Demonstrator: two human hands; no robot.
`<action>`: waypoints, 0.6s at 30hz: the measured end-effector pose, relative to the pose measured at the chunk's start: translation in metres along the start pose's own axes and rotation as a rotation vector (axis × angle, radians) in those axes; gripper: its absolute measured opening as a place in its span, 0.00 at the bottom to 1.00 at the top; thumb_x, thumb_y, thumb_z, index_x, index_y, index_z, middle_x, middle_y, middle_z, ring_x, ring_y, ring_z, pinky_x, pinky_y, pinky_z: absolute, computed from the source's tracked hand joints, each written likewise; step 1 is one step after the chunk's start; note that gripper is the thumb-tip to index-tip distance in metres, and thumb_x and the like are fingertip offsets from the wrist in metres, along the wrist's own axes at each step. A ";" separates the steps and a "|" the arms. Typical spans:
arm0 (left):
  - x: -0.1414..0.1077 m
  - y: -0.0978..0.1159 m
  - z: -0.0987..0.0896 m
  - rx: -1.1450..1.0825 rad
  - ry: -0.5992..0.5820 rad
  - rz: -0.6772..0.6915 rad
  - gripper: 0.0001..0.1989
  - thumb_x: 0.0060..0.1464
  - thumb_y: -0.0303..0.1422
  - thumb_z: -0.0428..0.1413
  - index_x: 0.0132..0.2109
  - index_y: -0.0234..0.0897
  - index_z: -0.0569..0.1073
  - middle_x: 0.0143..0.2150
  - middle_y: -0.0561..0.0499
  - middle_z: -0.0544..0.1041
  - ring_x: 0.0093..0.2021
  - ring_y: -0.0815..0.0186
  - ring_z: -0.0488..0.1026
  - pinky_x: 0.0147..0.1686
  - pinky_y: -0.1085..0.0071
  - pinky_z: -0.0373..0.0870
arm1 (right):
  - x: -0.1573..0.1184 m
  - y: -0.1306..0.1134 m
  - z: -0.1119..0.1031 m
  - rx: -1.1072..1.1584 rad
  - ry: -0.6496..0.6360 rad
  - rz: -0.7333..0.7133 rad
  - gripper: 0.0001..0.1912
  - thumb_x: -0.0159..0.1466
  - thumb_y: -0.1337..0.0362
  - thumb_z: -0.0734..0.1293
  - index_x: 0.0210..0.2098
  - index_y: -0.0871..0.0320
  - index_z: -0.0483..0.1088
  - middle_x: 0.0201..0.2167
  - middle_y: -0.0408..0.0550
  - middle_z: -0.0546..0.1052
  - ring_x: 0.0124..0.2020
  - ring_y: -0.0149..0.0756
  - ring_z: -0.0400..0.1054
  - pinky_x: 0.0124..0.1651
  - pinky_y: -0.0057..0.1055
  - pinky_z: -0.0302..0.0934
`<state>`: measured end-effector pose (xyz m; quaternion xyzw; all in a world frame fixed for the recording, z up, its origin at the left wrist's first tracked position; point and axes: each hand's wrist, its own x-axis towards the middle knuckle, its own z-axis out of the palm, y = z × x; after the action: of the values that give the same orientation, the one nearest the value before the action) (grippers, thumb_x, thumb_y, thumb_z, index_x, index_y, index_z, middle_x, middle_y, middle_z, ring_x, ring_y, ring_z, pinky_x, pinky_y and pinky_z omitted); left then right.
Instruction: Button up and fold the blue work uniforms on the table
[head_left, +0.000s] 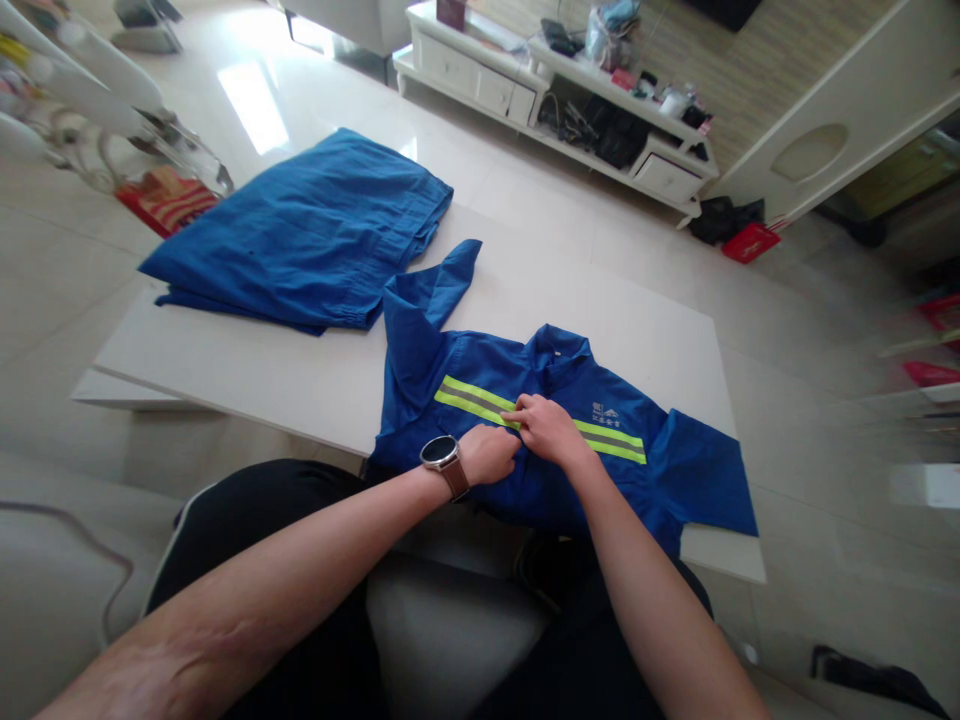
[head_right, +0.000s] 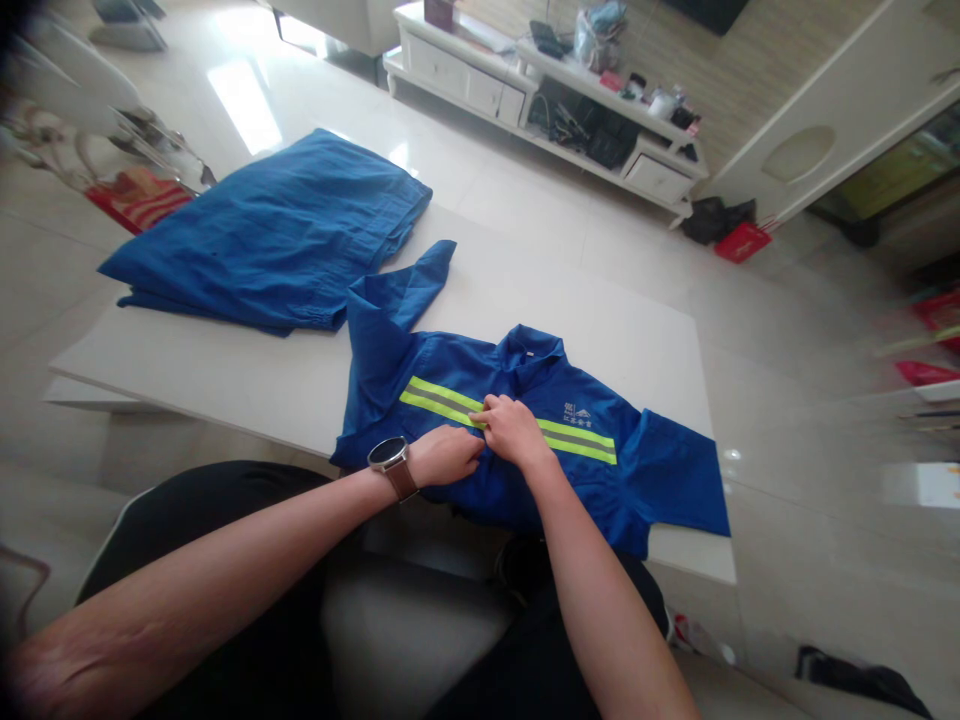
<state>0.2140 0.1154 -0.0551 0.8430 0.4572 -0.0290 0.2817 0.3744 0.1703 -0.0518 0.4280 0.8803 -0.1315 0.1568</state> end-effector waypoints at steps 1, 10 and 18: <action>0.000 0.000 0.000 0.002 0.000 0.001 0.13 0.61 0.30 0.52 0.43 0.33 0.81 0.42 0.38 0.83 0.43 0.51 0.82 0.44 0.60 0.76 | 0.000 -0.001 0.000 -0.001 -0.001 0.005 0.22 0.72 0.66 0.60 0.59 0.45 0.77 0.53 0.49 0.75 0.53 0.41 0.67 0.55 0.32 0.61; 0.000 -0.001 0.001 0.010 0.008 0.012 0.13 0.61 0.30 0.52 0.43 0.34 0.81 0.42 0.38 0.83 0.43 0.51 0.82 0.43 0.59 0.76 | -0.001 -0.002 -0.002 0.014 0.015 0.023 0.21 0.72 0.66 0.60 0.57 0.47 0.79 0.52 0.49 0.77 0.53 0.40 0.68 0.53 0.31 0.61; 0.001 -0.001 0.002 0.030 0.001 0.021 0.14 0.62 0.30 0.50 0.44 0.33 0.80 0.43 0.38 0.83 0.44 0.51 0.82 0.43 0.59 0.76 | 0.000 -0.002 0.000 0.022 0.038 0.025 0.21 0.71 0.66 0.61 0.56 0.46 0.79 0.51 0.49 0.77 0.51 0.40 0.69 0.52 0.31 0.62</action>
<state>0.2139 0.1152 -0.0576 0.8519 0.4482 -0.0324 0.2690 0.3729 0.1692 -0.0512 0.4431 0.8762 -0.1311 0.1372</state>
